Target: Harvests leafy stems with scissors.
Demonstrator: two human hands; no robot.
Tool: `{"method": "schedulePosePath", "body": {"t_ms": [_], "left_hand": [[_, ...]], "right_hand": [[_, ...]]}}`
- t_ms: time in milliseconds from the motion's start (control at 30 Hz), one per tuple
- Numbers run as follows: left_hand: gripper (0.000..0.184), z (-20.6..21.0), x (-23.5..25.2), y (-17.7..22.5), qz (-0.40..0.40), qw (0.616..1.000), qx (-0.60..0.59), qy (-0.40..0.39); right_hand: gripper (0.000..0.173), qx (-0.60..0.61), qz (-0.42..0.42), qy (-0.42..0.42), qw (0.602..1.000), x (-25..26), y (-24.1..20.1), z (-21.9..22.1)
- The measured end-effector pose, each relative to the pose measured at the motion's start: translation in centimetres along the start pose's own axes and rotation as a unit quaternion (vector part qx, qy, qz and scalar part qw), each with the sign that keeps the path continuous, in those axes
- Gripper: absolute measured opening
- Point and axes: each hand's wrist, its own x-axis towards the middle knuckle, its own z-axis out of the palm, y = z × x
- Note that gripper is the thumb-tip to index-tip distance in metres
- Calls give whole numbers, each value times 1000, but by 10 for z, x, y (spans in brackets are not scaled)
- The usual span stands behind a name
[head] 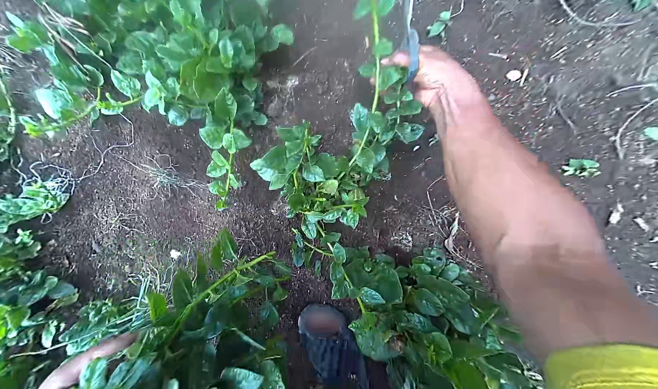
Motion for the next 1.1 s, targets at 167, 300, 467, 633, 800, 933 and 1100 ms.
{"method": "schedulePosePath", "body": {"t_ms": [167,300,467,633,800,933,1100], "left_hand": [[88,19,36,6,8,990,51,-130],[110,39,59,-9,68,988,1,-136],[68,52,44,-8,137,987,-80,-37],[46,45,2,-16,149,988,-26,14],[47,38,-14,-24,93,991,-30,95],[46,34,2,-26,66,983,-64,161],[19,95,53,54,0,951,-171,257]], "right_hand": [[22,-92,-173,-41,980,-66,-49,38],[28,-240,-364,-115,893,-191,-55,105],[15,-312,-400,-241,827,-250,-6,152],[17,-238,-285,-310,875,-252,-21,149],[31,-124,-263,-211,933,-254,-51,87],[63,41,-66,-282,956,-296,-17,40],[66,278,242,-341,865,-364,64,66]]}}
